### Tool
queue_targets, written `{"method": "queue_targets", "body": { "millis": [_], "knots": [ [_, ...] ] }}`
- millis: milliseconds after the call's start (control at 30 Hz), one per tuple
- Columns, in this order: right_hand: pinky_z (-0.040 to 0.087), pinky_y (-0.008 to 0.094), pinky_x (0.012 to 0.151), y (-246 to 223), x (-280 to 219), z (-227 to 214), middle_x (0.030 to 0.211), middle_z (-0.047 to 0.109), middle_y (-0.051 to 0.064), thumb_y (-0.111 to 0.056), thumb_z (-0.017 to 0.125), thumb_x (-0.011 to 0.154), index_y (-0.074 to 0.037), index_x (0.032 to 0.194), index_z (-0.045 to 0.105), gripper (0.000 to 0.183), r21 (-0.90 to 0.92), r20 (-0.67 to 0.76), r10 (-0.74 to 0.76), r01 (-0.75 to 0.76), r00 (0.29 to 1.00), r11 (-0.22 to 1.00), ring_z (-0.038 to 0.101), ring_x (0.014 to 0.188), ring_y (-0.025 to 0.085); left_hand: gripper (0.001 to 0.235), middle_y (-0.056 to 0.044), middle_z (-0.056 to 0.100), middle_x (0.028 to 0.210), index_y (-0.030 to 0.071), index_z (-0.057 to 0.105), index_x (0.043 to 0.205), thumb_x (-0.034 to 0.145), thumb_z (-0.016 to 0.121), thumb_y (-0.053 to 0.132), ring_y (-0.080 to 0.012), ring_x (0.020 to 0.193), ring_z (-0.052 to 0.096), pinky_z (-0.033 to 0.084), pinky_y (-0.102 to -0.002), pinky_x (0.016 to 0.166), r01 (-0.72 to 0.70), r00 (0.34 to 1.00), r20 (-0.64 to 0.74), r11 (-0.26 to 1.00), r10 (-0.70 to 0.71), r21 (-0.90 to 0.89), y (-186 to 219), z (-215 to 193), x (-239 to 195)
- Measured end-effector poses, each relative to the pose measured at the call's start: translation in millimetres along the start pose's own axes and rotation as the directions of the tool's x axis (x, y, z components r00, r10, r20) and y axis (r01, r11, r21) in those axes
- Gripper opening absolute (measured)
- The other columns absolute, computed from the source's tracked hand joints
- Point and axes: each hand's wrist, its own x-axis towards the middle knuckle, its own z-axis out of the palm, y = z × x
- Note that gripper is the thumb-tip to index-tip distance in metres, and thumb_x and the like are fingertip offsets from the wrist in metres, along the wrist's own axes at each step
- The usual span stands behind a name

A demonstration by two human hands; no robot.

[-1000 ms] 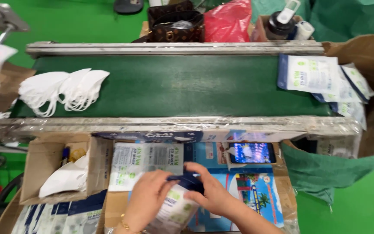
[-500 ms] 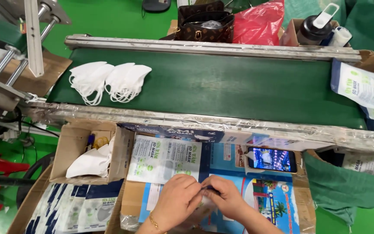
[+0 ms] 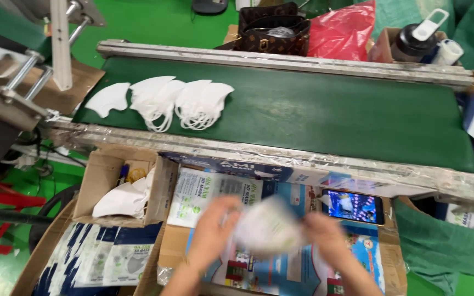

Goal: Packing individual face masks into plastic bags on a conveyor belt.

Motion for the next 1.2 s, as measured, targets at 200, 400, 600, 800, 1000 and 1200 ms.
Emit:
{"method": "queue_targets", "body": {
  "millis": [200,400,600,800,1000,1200],
  "knots": [
    [0.050,0.033,0.079,17,2,-27,0.107,0.069,0.007,-0.032,0.036,0.114,0.001,0.120,0.061,0.042,0.643,-0.617,0.325,0.220,0.717,0.734,0.065,0.088,0.018,0.066,-0.029,0.056,0.124,-0.008,0.054,0.132,0.085,0.082,0.028,-0.0459,0.108,0.056,0.046,-0.050,0.091,0.440,0.898,-0.175,0.845,-0.404,0.305,-80,17,-11],
    [0.054,0.033,0.085,47,13,18,0.104,0.070,0.010,-0.022,0.052,0.106,-0.001,0.117,0.065,0.028,0.663,-0.490,0.321,0.107,0.811,0.741,0.068,0.089,0.018,0.036,-0.016,0.066,0.112,0.015,0.070,0.123,0.087,0.067,0.011,-0.0351,0.104,0.066,0.054,-0.042,0.089,0.531,0.846,-0.040,0.846,-0.532,-0.038,-76,10,-21],
    [0.053,0.029,0.082,60,23,46,0.101,0.071,0.008,-0.016,0.060,0.101,-0.002,0.117,0.069,0.023,0.643,-0.413,0.274,0.065,0.868,0.763,0.069,0.088,0.017,0.040,-0.022,0.061,0.125,0.015,0.069,0.124,0.088,0.063,0.001,-0.0403,0.114,0.061,0.050,-0.044,0.096,0.420,0.903,-0.152,0.748,-0.402,0.515,-91,-44,-19],
    [0.054,0.030,0.082,55,22,70,0.109,0.068,0.008,-0.014,0.066,0.094,-0.004,0.106,0.073,0.016,0.154,-0.463,-0.103,0.195,0.880,0.969,0.069,0.094,0.021,0.039,-0.023,0.056,0.135,0.011,0.070,0.118,0.079,0.070,0.018,-0.0440,0.129,0.048,0.038,-0.052,0.110,0.062,0.996,0.013,0.818,-0.085,0.573,-95,-6,-29],
    [0.054,0.032,0.084,43,23,77,0.109,0.070,0.010,-0.015,0.072,0.085,-0.007,0.097,0.076,0.016,-0.121,-0.423,-0.256,0.226,0.869,0.967,0.071,0.098,0.027,0.030,-0.014,0.064,0.130,0.010,0.068,0.116,0.089,0.074,0.025,-0.0365,0.124,0.058,0.039,-0.050,0.113,0.143,0.990,-0.051,0.893,-0.135,0.427,-74,-17,33],
    [0.052,0.038,0.082,44,30,82,0.103,0.072,0.008,-0.018,0.076,0.080,-0.010,0.092,0.077,0.015,-0.308,-0.401,-0.334,0.217,0.853,0.926,0.069,0.095,0.029,0.079,-0.035,0.049,0.144,-0.004,0.043,0.144,0.080,0.077,0.028,-0.0533,0.135,0.042,0.031,-0.056,0.111,-0.108,0.956,-0.170,0.824,0.241,0.556,-78,-40,178]
  ]
}}
